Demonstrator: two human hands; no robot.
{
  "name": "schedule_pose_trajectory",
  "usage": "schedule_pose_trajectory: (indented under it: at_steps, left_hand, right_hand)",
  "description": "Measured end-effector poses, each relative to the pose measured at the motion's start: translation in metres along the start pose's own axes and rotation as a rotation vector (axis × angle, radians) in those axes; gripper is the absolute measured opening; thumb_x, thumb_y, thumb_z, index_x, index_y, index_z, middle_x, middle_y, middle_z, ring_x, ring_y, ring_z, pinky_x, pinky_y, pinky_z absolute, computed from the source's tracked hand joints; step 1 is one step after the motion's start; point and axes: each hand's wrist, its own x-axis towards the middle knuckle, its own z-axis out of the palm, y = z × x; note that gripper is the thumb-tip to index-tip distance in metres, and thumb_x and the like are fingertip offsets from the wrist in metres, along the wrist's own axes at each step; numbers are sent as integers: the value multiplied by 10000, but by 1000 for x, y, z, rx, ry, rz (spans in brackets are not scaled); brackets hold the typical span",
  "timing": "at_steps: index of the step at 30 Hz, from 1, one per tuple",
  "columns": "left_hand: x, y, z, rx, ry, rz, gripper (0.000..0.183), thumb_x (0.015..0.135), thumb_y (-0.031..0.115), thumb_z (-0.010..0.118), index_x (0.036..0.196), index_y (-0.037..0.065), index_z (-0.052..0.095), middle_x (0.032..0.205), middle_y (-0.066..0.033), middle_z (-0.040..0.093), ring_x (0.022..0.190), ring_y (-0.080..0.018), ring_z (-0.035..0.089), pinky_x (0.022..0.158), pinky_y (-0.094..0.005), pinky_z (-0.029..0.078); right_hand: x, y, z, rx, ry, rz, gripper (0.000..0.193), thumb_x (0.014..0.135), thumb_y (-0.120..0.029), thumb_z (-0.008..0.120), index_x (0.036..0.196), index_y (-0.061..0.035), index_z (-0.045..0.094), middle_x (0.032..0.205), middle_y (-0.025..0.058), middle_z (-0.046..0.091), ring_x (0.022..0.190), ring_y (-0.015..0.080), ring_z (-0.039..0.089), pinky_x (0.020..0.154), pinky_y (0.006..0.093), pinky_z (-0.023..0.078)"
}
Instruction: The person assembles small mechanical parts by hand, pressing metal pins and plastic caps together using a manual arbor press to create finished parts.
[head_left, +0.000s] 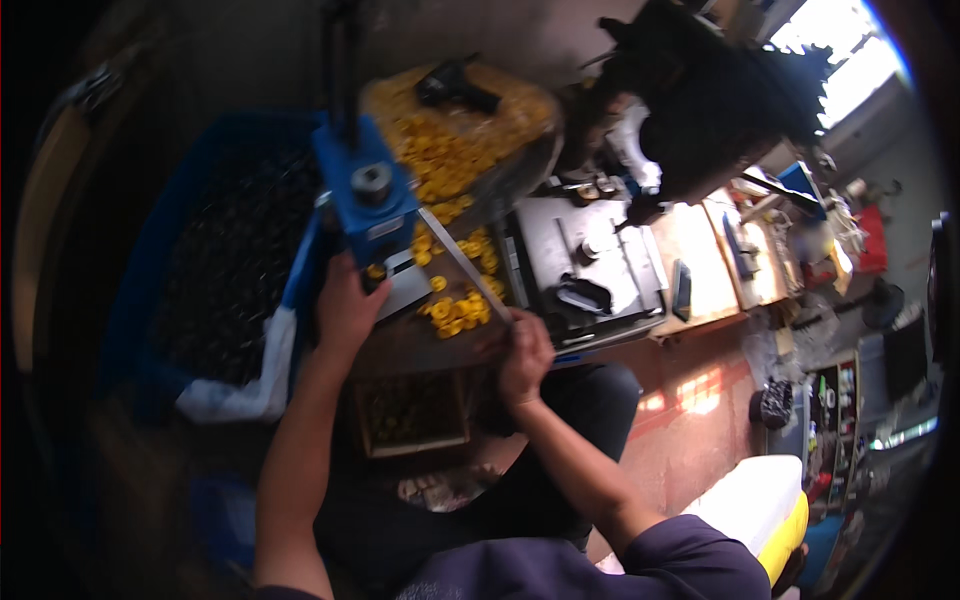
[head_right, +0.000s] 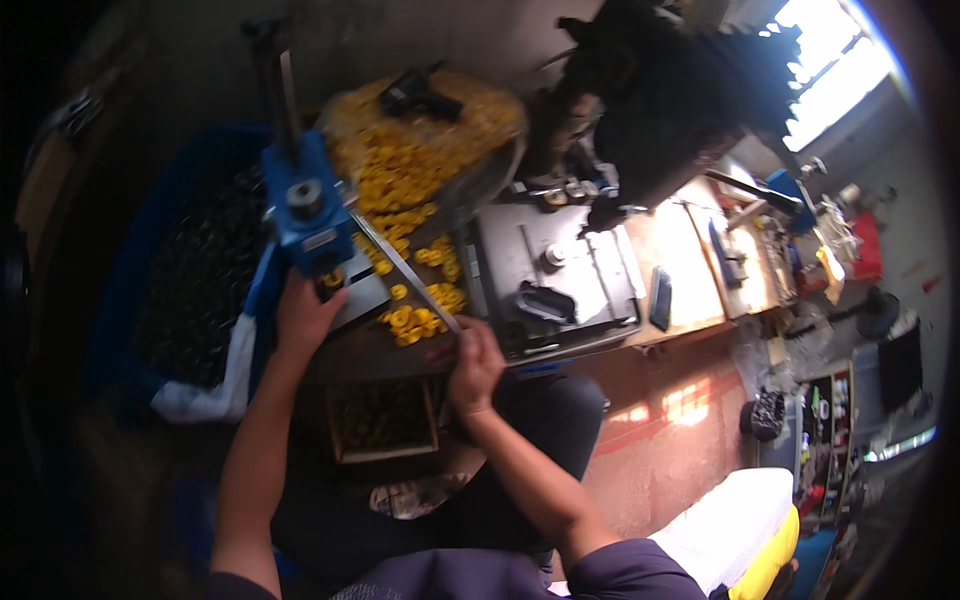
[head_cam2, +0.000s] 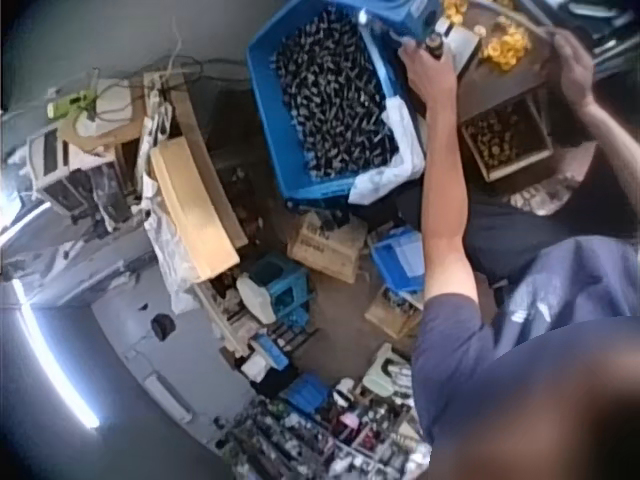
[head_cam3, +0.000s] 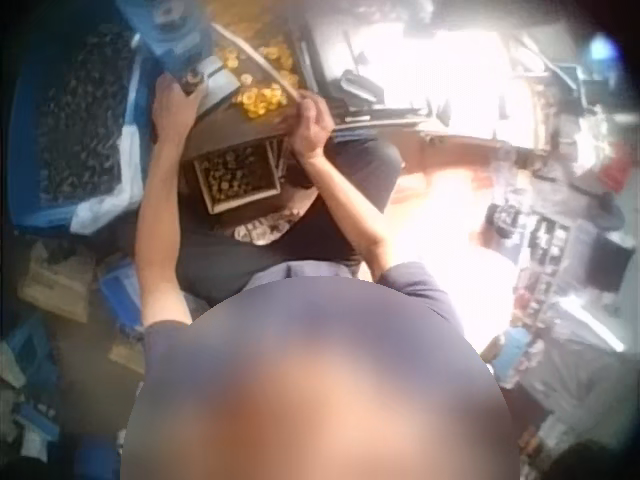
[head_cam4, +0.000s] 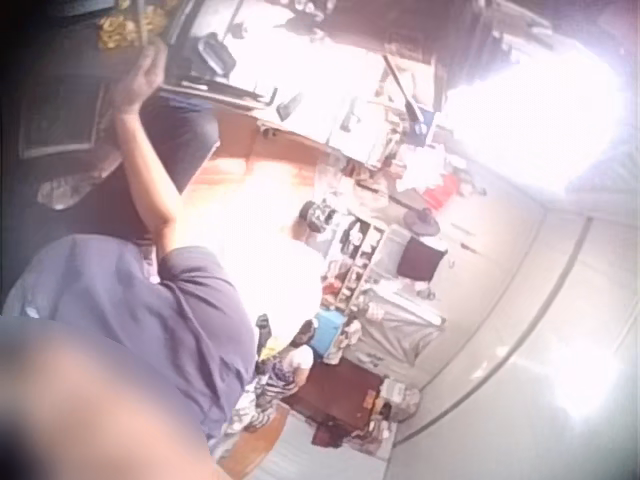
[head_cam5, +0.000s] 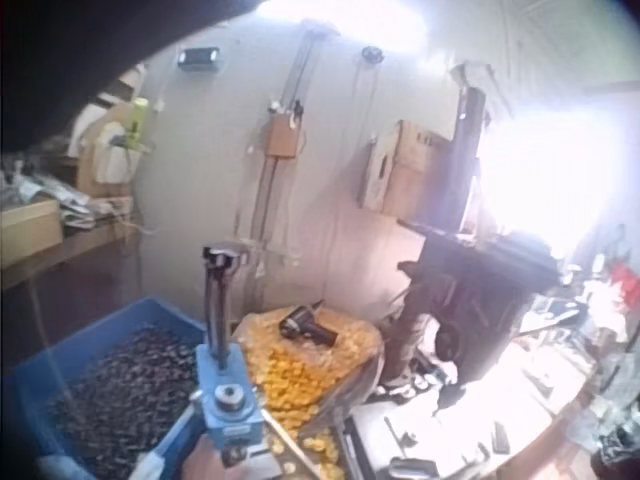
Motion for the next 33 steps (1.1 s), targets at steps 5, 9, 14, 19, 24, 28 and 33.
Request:
schedule_pose_trajectory:
  at_steps: [5,9,14,19,24,28,33]
  left_hand:
    - [5,17,-7,55,-31,-38,445,831,269,781,1195,79,609,1167,-145,606,1048,-343,651,837,-435,534]
    - [5,20,-13,-53,-18,-26,442,848,305,760,1123,1,593,1146,-164,592,1019,-353,658,818,-447,550]
    - [-2,12,-21,-153,13,-152,367,890,318,721,1056,3,629,849,-136,680,828,-367,689,748,-428,548]
    - [-30,24,-47,-490,-941,-267,293,992,311,637,1051,25,615,786,-48,655,650,-115,604,535,-271,499]
    - [-119,-20,38,178,-1387,159,435,876,384,700,1061,-10,717,1065,-229,716,930,-382,713,819,-493,557]
    - [-177,-88,153,413,-1150,62,298,876,240,616,1047,38,753,1080,-160,737,1008,-338,705,864,-471,558]
    - [-216,-156,169,524,-771,-128,294,927,151,510,1038,39,759,1107,-160,726,1044,-319,691,923,-465,533]
  right_hand:
    - [65,-124,5,52,0,-456,324,1054,-201,456,850,6,599,780,107,633,481,99,493,433,221,379]
    - [134,-198,57,279,-141,-396,348,1073,-320,479,1242,-29,567,886,83,654,515,72,486,434,191,342]
    - [103,-98,49,47,-346,-187,563,997,-389,589,1444,-76,449,1265,149,597,708,231,648,543,322,496]
    - [29,14,10,-1194,-592,-323,842,827,-413,766,1509,-124,367,1454,188,417,832,408,706,634,442,591]
    - [26,50,31,-1258,-709,-428,698,898,-451,685,1464,-121,442,1445,177,430,826,372,714,623,437,593]
    - [47,59,18,-1317,-650,-539,568,918,-359,684,1415,-143,515,1349,135,504,814,323,711,603,397,585]
    - [56,63,45,-1294,-657,-505,440,920,-311,681,1335,-199,589,1266,90,544,798,303,706,593,404,578]
